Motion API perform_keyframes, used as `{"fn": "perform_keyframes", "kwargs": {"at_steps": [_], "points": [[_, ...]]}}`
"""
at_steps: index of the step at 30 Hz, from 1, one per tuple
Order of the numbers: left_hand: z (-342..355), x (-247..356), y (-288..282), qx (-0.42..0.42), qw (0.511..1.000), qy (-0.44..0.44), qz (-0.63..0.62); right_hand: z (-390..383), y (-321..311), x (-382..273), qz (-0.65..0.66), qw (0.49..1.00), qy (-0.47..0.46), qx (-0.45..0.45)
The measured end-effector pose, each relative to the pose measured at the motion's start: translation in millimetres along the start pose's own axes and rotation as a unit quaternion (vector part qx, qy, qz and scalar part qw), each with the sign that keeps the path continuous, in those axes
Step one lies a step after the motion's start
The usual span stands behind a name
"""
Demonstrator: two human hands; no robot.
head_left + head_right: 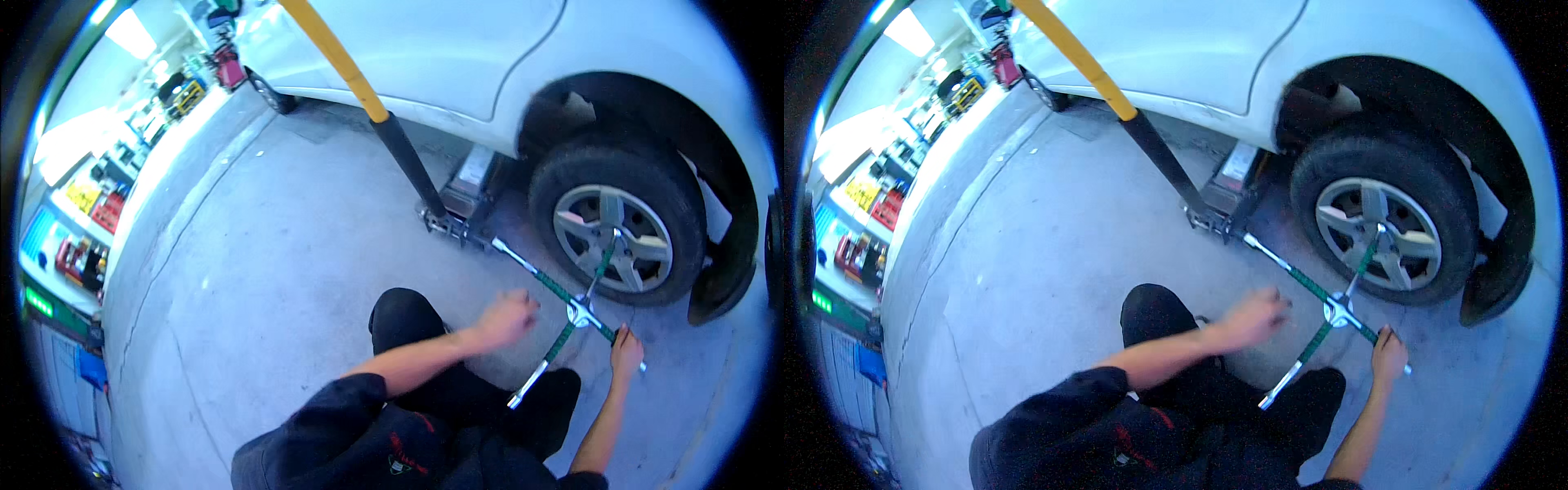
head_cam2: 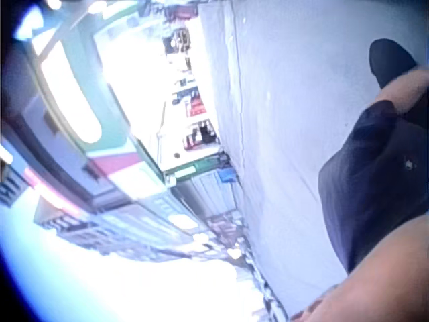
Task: The person mounts a tire onto a car wheel hub, places a hubcap over the wheel, and tightens the lug nuts by hand and with a lug wrench. The car is raised on a floor jack during the process.
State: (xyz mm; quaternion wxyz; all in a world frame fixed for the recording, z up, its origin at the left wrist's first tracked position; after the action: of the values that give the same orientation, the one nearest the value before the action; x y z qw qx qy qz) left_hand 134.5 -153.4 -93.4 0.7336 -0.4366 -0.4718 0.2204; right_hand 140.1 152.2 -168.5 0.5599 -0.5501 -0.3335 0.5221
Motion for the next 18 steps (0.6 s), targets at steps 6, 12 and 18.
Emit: {"fn": "perform_keyframes", "kwargs": {"at_steps": [6, 12, 18], "points": [[-12, -197, -438, 0.622, 0.768, 0.011, -0.152, 5, -6, -5, 0.032, 0.997, -0.034, 0.055], [125, -124, -481, 0.134, 0.855, 0.136, -0.483, 5, -23, -7, 0.015, 0.999, 0.009, 0.051], [132, -161, -487, 0.251, 0.833, 0.088, -0.485, 3, -21, -5, 0.01, 0.998, 0.004, 0.058]]}}
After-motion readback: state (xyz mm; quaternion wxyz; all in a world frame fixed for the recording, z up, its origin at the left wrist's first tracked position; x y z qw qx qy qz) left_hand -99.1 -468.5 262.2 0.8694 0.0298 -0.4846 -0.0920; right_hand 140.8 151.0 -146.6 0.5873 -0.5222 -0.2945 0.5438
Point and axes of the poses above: each hand's wrist, its own z-axis towards the middle knuckle, its own y-axis out of the palm, x = y × z, the point moved 10 cm from there along z, towards the middle knuckle, and after that the axes turned 2 degrees about x, right-handed, at the moved point
